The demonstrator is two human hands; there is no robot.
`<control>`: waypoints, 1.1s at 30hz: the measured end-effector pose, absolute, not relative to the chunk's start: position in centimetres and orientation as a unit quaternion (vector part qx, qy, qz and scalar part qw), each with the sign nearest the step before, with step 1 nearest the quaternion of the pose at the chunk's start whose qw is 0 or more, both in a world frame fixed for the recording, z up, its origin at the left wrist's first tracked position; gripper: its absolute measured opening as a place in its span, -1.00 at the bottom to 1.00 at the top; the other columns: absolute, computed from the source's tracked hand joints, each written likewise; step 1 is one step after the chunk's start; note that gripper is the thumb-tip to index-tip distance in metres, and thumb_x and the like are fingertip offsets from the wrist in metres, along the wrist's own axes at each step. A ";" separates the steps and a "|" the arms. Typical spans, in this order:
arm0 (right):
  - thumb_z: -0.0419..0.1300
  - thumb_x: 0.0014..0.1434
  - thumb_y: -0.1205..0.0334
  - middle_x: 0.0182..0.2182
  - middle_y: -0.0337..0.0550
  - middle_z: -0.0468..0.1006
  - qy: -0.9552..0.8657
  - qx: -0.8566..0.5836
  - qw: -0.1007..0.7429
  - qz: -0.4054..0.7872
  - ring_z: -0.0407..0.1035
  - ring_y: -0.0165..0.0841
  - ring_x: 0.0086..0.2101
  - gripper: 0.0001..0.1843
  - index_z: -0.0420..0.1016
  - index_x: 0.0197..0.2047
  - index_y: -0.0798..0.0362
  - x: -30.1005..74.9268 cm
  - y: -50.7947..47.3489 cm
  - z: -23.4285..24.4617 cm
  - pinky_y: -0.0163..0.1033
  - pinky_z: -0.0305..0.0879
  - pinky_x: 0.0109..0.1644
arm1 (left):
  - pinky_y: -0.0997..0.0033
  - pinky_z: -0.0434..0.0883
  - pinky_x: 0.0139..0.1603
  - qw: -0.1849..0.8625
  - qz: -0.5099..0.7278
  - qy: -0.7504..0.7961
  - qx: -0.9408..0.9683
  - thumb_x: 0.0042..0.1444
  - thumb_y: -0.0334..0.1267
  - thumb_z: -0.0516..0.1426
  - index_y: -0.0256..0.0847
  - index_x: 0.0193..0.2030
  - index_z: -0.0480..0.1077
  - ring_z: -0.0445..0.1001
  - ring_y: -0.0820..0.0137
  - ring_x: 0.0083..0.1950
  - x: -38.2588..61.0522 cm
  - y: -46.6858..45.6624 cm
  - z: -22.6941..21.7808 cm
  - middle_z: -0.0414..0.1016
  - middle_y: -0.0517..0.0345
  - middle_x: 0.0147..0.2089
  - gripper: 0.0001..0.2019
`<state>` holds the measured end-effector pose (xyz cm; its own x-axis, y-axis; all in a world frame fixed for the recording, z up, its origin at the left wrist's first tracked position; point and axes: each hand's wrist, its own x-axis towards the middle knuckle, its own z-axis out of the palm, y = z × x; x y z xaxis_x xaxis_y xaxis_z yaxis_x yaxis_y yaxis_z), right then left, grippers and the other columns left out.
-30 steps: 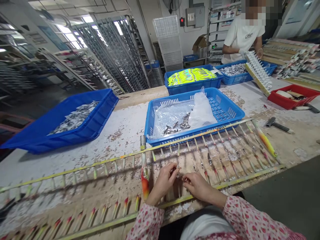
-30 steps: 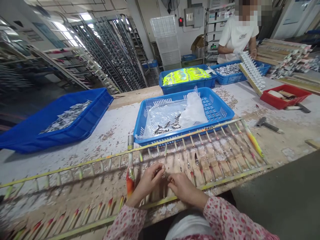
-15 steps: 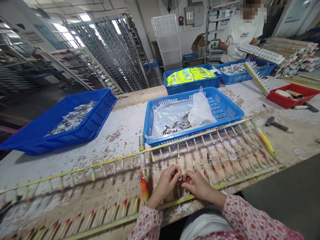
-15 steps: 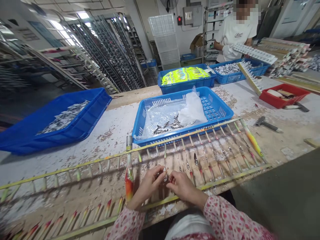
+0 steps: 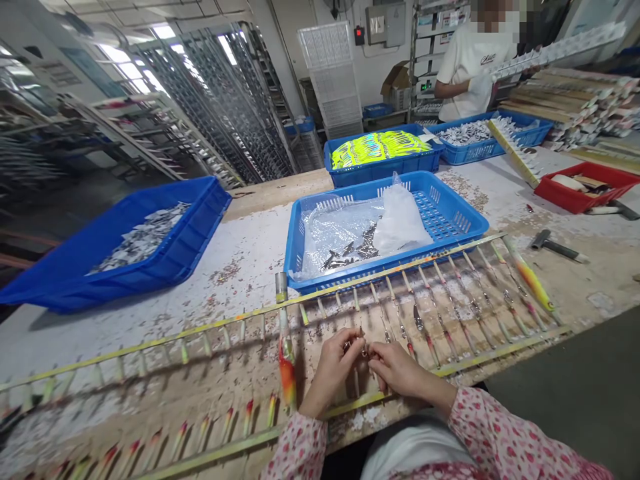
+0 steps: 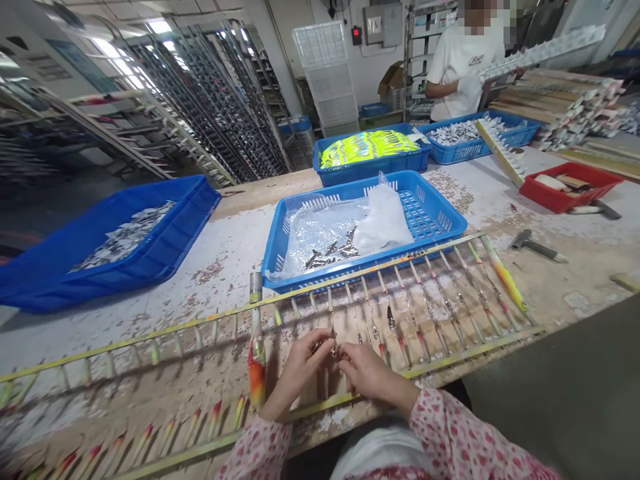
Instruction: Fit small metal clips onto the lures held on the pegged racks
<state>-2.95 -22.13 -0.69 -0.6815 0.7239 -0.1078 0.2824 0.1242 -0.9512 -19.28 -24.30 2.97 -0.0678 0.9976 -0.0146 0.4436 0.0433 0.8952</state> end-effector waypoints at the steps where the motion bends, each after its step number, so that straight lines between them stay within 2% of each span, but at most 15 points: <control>1: -0.07 0.19 0.40 -0.72 -0.38 0.29 -0.733 -0.345 0.178 0.558 0.27 -0.43 -0.68 -0.82 0.31 -0.36 0.04 -2.8 -22.1 -0.5 -0.37 0.16 -0.54 | 0.48 0.21 -0.42 0.396 0.425 0.623 0.524 0.07 -0.03 0.12 -0.23 -0.29 0.43 0.29 0.43 -0.44 -19.1 -24.3 2.8 0.34 0.21 -0.47 -0.72; 4: -0.01 0.23 0.29 -0.63 -0.24 0.38 -0.804 -0.364 0.164 0.440 0.34 -0.34 -0.57 -0.83 0.33 -0.37 0.06 -2.4 -22.2 0.8 -0.32 0.15 -0.49 | 0.58 0.13 -0.55 0.492 0.573 0.567 0.328 0.03 -0.05 0.18 -0.24 -0.14 0.41 0.18 0.57 -0.53 -18.8 -24.5 2.5 0.27 0.26 -0.45 -0.66; 7: 0.03 0.26 0.19 -0.48 -0.09 0.47 -0.843 -0.384 0.179 0.332 0.37 -0.28 -0.44 -0.79 0.36 -0.37 0.09 -2.4 -22.3 2.5 -0.28 0.14 -0.41 | 0.64 0.19 -0.55 0.552 0.660 0.478 0.179 -0.08 -0.25 0.28 -0.27 -0.17 0.40 0.20 0.62 -0.51 -18.8 -24.6 2.4 0.28 0.24 -0.39 -0.69; 9: 0.04 0.27 0.15 -0.44 -0.10 0.48 -0.845 -0.362 0.199 0.340 0.36 -0.30 -0.41 -0.77 0.38 -0.35 0.09 -2.9 -22.3 3.3 -0.29 0.14 -0.37 | 0.64 0.29 -0.47 0.568 0.682 0.442 0.131 -0.09 -0.35 0.28 -0.26 -0.20 0.40 0.26 0.61 -0.47 -18.7 -24.7 2.4 0.30 0.22 -0.37 -0.73; 12: 0.09 0.24 0.17 -0.45 -0.16 0.49 -0.839 -0.320 0.213 0.385 0.34 -0.36 -0.42 -0.77 0.39 -0.39 0.10 -4.1 -22.4 3.4 -0.32 0.11 -0.36 | 0.57 0.40 -0.30 0.567 0.696 0.425 0.119 -0.07 -0.35 0.28 -0.21 -0.19 0.39 0.37 0.54 -0.36 -18.2 -25.0 2.2 0.37 0.20 -0.31 -0.74; 15: 0.06 0.26 0.25 -0.49 -0.21 0.46 -0.826 -0.319 0.216 0.412 0.31 -0.42 -0.46 -0.76 0.37 -0.44 0.11 -5.0 -22.2 2.8 -0.35 0.07 -0.39 | 0.50 0.41 -0.21 0.527 0.692 0.463 0.170 -0.05 -0.23 0.29 -0.19 -0.17 0.39 0.43 0.45 -0.24 -18.0 -25.8 2.0 0.43 0.15 -0.23 -0.71; 18: -0.02 0.31 0.25 -0.47 -0.20 0.47 -0.830 -0.334 0.221 0.389 0.30 -0.42 -0.45 -0.72 0.39 -0.39 0.11 -5.0 -21.6 2.6 -0.34 0.07 -0.37 | 0.47 0.39 -0.23 0.460 0.614 0.553 0.324 0.06 -0.11 0.20 -0.21 -0.20 0.43 0.43 0.39 -0.22 -18.6 -26.7 1.9 0.46 0.10 -0.23 -0.75; 22: -0.03 0.32 0.23 -0.49 -0.18 0.47 -0.874 -0.325 0.187 0.310 0.30 -0.38 -0.46 -0.69 0.43 -0.39 0.10 -5.0 -20.2 3.4 -0.30 0.07 -0.35 | 0.41 0.36 -0.21 0.405 0.462 0.607 0.504 0.14 -0.10 0.10 -0.24 -0.25 0.48 0.42 0.34 -0.26 -20.0 -27.4 2.2 0.50 0.10 -0.31 -0.74; 25: -0.02 0.32 0.25 -0.51 -0.17 0.46 -0.888 -0.307 0.180 0.290 0.29 -0.38 -0.47 -0.67 0.43 -0.42 0.11 -5.8 -18.6 3.9 -0.30 0.11 -0.34 | 0.41 0.35 -0.24 0.342 0.416 0.635 0.555 0.12 -0.11 0.10 -0.23 -0.31 0.50 0.42 0.34 -0.29 -21.2 -27.4 2.2 0.50 0.10 -0.32 -0.75; 27: -0.03 0.31 0.29 -0.42 -0.12 0.50 -0.877 -0.320 0.225 0.279 0.34 -0.36 -0.38 -0.73 0.46 -0.32 0.13 -6.7 -17.3 4.2 -0.29 0.18 -0.27 | 0.42 0.33 -0.32 0.274 0.404 0.669 0.561 0.12 -0.10 0.10 -0.23 -0.36 0.50 0.41 0.36 -0.35 -21.8 -27.1 2.0 0.49 0.10 -0.33 -0.75; 30: 0.02 0.26 0.36 -0.15 0.04 0.49 -0.864 -0.322 0.275 0.272 0.35 -0.28 -0.13 -0.74 0.40 -0.02 0.19 -8.4 -15.5 4.4 -0.22 0.23 -0.07 | 0.41 0.32 -0.33 0.203 0.398 0.704 0.552 0.15 -0.10 0.06 -0.22 -0.31 0.49 0.43 0.35 -0.34 -22.3 -26.5 1.3 0.50 0.09 -0.30 -0.74; 31: 0.04 0.24 0.38 -0.11 0.07 0.48 -0.868 -0.315 0.269 0.275 0.34 -0.26 -0.09 -0.70 0.37 0.03 0.21 -8.9 -15.0 4.5 -0.19 0.23 -0.02 | 0.39 0.34 -0.29 0.185 0.397 0.709 0.552 0.16 -0.12 0.05 -0.21 -0.29 0.48 0.45 0.32 -0.30 -22.4 -26.2 1.1 0.51 0.07 -0.27 -0.74; 33: 0.07 0.21 0.40 -0.13 0.07 0.51 -0.871 -0.309 0.249 0.291 0.36 -0.24 -0.09 -0.71 0.40 0.00 0.21 -9.6 -14.2 4.5 -0.16 0.23 0.01 | 0.34 0.36 -0.19 0.154 0.395 0.711 0.561 0.17 -0.16 0.03 -0.21 -0.23 0.48 0.47 0.28 -0.20 -22.4 -25.7 0.7 0.52 0.04 -0.21 -0.75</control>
<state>-9.60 -14.22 4.53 -0.6855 0.6827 0.2530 0.3929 0.6395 -0.6609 -22.42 -25.75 0.67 -0.3232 0.9197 0.2231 0.6758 0.0593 0.7347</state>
